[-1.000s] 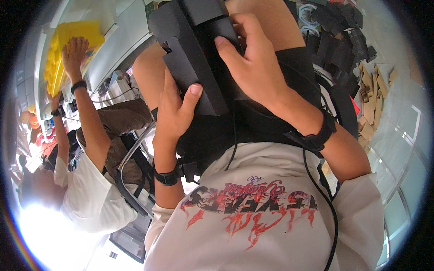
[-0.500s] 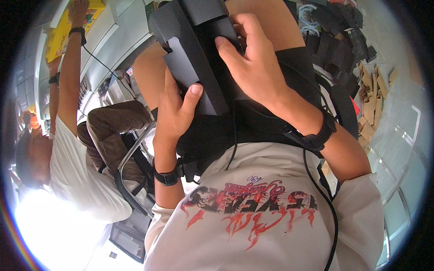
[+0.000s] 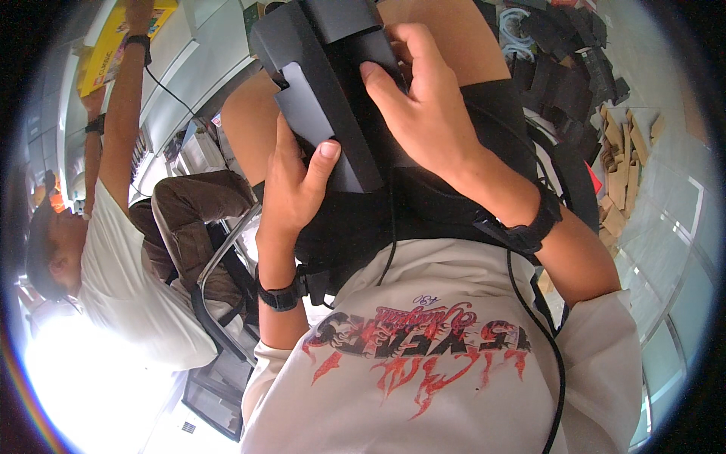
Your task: The person assembles a black cardboard box by folding the precut panels into a hexagonal shape and tucking the tabs into the sides.
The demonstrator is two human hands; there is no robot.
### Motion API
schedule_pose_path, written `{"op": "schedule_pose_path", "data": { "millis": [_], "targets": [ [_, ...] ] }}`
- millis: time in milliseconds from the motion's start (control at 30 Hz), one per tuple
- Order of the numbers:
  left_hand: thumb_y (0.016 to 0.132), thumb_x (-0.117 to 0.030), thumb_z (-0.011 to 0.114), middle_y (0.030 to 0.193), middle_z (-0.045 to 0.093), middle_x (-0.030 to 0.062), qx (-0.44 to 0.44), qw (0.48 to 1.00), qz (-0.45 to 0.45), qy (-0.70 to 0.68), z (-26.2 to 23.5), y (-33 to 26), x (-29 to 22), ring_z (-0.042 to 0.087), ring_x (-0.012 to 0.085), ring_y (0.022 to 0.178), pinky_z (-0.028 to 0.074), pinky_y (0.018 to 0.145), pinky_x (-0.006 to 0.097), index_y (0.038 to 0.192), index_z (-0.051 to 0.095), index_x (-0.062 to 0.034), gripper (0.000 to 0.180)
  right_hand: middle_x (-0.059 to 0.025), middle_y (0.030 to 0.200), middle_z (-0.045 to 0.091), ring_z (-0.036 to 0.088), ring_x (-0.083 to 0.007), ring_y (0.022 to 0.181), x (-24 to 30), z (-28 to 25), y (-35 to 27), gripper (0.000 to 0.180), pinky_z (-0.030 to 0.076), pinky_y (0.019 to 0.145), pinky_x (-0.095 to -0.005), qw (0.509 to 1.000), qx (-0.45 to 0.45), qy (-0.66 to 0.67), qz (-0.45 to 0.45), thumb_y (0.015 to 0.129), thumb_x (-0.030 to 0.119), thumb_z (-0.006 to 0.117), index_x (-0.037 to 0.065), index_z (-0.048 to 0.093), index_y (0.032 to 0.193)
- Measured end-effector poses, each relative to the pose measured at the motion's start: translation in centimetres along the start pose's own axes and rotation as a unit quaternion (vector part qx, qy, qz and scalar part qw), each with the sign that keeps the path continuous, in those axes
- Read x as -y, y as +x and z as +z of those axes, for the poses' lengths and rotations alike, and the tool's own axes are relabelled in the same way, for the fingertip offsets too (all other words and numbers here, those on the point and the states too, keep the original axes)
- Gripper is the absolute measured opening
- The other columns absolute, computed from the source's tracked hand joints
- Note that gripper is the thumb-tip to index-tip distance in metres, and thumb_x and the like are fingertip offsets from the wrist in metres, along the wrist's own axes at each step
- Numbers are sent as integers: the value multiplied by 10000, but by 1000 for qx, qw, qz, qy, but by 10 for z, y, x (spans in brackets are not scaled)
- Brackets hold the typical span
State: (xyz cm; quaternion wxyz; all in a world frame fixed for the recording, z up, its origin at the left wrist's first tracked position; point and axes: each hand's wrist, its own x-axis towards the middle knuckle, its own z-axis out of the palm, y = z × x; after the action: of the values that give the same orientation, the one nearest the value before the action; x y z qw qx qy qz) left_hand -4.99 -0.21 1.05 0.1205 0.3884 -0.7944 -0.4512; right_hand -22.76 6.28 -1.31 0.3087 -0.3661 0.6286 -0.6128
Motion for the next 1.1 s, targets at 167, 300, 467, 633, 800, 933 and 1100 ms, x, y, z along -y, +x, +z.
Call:
{"op": "schedule_pose_path", "data": {
  "millis": [167,300,467,633,800,933,1100],
  "targets": [
    [886,-521,595,1031,627,315,-3,1000,2,2,-2,-4,2,637,451,961,509,807,436,1426,207,109,915,-137,953,629,610,-151,848,1,3,-4,331,492,739,-286,1000,1,-6,-9,915,98,619,-40,461,1170],
    [885,-523,595,1021,629,316,-7,1000,9,16,-3,-7,4,638,452,948,510,800,437,1419,208,124,924,-127,945,622,602,-142,837,2,5,-7,324,489,732,-279,1000,0,1,-11,916,98,619,-39,462,1165],
    [882,-527,596,1002,631,316,-4,1000,-2,22,-5,-13,2,641,453,933,512,790,438,1409,217,138,929,-126,961,620,601,-142,848,3,8,-11,312,488,743,-279,1000,2,3,-10,916,93,616,-39,465,1155],
    [877,-539,595,926,642,296,-8,1000,0,26,-5,-14,3,653,438,873,516,754,434,1405,218,145,943,-124,968,621,600,-142,857,2,8,-11,321,486,750,-277,1000,-5,6,-29,916,94,619,-41,467,1165],
    [872,-553,597,773,632,246,-6,999,-9,53,-3,-15,5,652,406,747,511,682,425,1399,221,155,959,-124,968,622,598,-140,852,3,5,-11,322,484,744,-275,1000,4,3,-18,914,93,622,-40,469,1165],
    [873,-556,597,780,634,251,1,999,-14,45,-3,-14,1,653,409,754,513,683,424,1395,224,160,962,-124,957,626,598,-136,841,1,5,-11,316,484,737,-276,1000,-2,5,-18,914,92,622,-43,473,1158],
    [873,-560,593,774,633,251,-22,998,19,55,2,-12,5,655,404,753,515,680,423,1387,233,170,963,-128,951,627,599,-141,841,1,2,-10,310,485,741,-280,1000,-2,0,-10,913,92,621,-40,476,1154]
  ]
}}
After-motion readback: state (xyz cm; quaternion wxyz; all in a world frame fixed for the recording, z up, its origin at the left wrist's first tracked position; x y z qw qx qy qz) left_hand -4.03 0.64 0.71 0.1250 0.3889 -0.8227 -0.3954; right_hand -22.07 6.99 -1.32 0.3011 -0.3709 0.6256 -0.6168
